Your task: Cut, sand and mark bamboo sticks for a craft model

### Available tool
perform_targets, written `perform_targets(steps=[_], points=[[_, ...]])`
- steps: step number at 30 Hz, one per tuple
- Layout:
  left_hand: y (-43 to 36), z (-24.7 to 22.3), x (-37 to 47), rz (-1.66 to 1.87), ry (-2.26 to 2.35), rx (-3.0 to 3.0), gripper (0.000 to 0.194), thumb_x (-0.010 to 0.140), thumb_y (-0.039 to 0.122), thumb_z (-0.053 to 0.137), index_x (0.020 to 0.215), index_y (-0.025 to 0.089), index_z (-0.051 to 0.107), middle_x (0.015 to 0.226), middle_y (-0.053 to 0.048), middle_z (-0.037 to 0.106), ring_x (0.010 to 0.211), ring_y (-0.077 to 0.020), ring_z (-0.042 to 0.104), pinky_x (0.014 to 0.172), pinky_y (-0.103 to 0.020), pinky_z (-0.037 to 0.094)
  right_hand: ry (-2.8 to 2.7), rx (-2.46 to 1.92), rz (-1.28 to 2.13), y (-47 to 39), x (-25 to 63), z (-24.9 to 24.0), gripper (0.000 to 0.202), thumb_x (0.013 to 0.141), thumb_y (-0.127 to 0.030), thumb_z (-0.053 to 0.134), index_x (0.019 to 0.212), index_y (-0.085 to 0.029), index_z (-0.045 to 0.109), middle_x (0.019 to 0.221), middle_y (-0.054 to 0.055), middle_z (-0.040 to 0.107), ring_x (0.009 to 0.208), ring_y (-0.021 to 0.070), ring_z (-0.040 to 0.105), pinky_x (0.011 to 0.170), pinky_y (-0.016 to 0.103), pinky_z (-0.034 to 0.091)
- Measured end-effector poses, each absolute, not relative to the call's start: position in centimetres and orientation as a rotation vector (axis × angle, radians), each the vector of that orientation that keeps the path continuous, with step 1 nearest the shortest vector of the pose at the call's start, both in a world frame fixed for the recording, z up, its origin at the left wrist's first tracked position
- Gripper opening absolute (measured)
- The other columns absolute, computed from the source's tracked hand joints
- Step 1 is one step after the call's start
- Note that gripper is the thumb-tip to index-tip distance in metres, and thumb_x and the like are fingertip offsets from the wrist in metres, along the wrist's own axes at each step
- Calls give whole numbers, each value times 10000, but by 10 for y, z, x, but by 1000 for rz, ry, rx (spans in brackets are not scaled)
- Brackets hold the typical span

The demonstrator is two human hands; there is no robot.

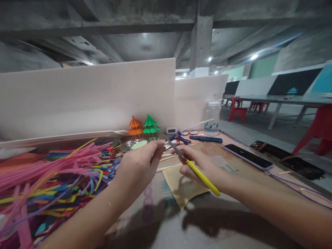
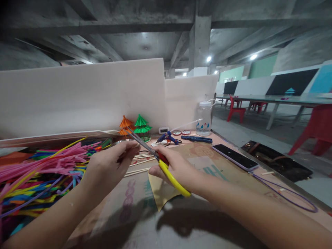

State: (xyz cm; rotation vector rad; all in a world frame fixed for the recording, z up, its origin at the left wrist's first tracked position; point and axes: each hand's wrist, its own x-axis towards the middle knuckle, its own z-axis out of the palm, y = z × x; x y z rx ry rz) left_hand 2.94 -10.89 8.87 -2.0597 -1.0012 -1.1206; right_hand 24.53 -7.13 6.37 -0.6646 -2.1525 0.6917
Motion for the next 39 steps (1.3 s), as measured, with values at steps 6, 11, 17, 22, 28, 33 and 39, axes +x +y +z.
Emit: perform_targets(steps=[6, 11, 17, 22, 28, 33, 39], points=[[-110, 90, 30, -1077, -1009, -2061, 234, 1015, 245, 473, 926, 151, 669, 787, -36, 780, 573, -131, 707, 531, -210, 505, -2124, -702, 675, -69, 245, 61, 545, 840, -689, 601, 1065, -194, 631, 748, -23, 481, 669, 135, 390, 609, 259, 318], [-111, 91, 32, -1114, -1031, -2092, 212, 1009, 240, 475, 945, 175, 666, 768, -12, 773, 560, -114, 688, 495, -190, 460, -2114, -820, 649, -71, 243, 62, 491, 821, -664, 643, 967, -196, 632, 674, -44, 430, 631, 126, 354, 573, 253, 269], [-105, 87, 29, -1223, -1082, -2185, 157, 991, 239, 508, 982, 179, 653, 822, -26, 778, 654, -141, 727, 571, -198, 514, -2082, -710, 688, -70, 243, 62, 558, 829, -676, 625, 1089, -182, 630, 734, -24, 487, 661, 138, 396, 607, 265, 320], [-103, 87, 27, -1232, -1107, -2241, 182, 995, 200, 461, 1057, 182, 631, 804, -16, 764, 653, -140, 716, 582, -207, 516, -2079, -641, 713, -67, 245, 60, 608, 847, -708, 584, 1164, -191, 607, 839, 13, 557, 725, 156, 448, 653, 275, 366], [-104, 87, 28, -1226, -1068, -2241, 167, 994, 203, 459, 1008, 178, 624, 791, -21, 757, 610, -132, 692, 562, -205, 493, -2117, -663, 703, -73, 244, 65, 612, 830, -700, 616, 1148, -176, 610, 825, 4, 545, 715, 149, 441, 668, 278, 362], [-105, 88, 29, -1198, -1075, -2218, 152, 991, 202, 473, 977, 179, 623, 786, -23, 754, 629, -140, 704, 587, -212, 495, -2127, -651, 723, -75, 244, 68, 608, 837, -703, 604, 1154, -184, 612, 818, -2, 541, 700, 143, 428, 654, 272, 354], [-105, 87, 29, -1182, -1045, -2199, 166, 996, 218, 478, 1013, 175, 637, 804, -24, 767, 622, -137, 706, 560, -207, 473, -2170, -717, 639, -72, 245, 65, 479, 857, -584, 638, 1131, -190, 616, 779, -17, 512, 672, 136, 411, 627, 260, 334]])
